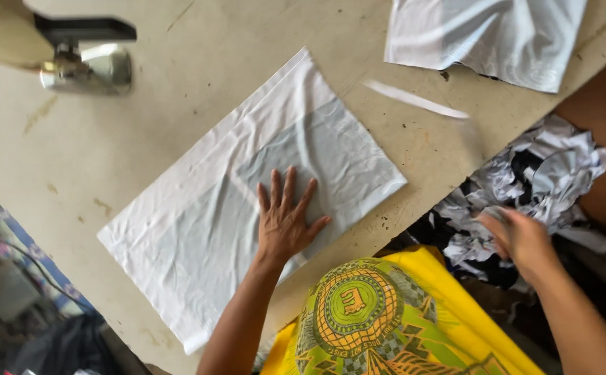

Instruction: The person cuts multiple fabric pieces with shears and aligns a large black fabric panel with white borders.

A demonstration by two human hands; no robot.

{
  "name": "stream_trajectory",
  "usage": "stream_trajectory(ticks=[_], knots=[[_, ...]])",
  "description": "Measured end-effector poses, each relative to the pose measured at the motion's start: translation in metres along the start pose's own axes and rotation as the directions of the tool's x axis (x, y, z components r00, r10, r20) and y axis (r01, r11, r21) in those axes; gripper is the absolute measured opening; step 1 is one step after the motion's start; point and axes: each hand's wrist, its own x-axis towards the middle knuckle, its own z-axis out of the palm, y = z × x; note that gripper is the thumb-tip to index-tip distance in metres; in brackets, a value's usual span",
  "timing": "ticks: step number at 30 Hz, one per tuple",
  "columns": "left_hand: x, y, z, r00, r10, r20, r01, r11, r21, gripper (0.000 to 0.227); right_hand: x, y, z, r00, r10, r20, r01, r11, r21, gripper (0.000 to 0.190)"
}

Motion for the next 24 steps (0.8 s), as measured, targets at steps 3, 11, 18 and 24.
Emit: stream_trajectory(ticks=[3, 11, 18, 24], knots=[[0.037, 0.022, 0.009, 0.999, -0.024, 0.023, 0.025, 0.997, -0.072, 0.081, -0.033, 0.127, -0.048, 0.867, 0.184, -0.463, -0.043, 0.954, 0.298, 0.046], [0.045, -0.011, 0.009, 0.788, -0.238, -0.568, 0.035, 0.938, -0.345, 0.059, -0.099, 0.111, 0.0, 0.988, 0.095, -0.124, -0.042, 0.926, 0.376, 0.019], [-0.181, -0.15, -0.004, 0.648, -0.453, -0.612, 0.505, 0.857, -0.099, 0.037, -0.115, 0.029, 0.055, 0.948, 0.07, 0.311, -0.065, 0.998, -0.028, 0.028], [-0.218, -0.109, 0.012, 0.912, -0.317, -0.259, 0.317, 0.947, -0.04, 0.089, -0.095, 0.007, 0.054, 0.917, 0.125, 0.379, -0.084, 0.989, -0.122, 0.031]])
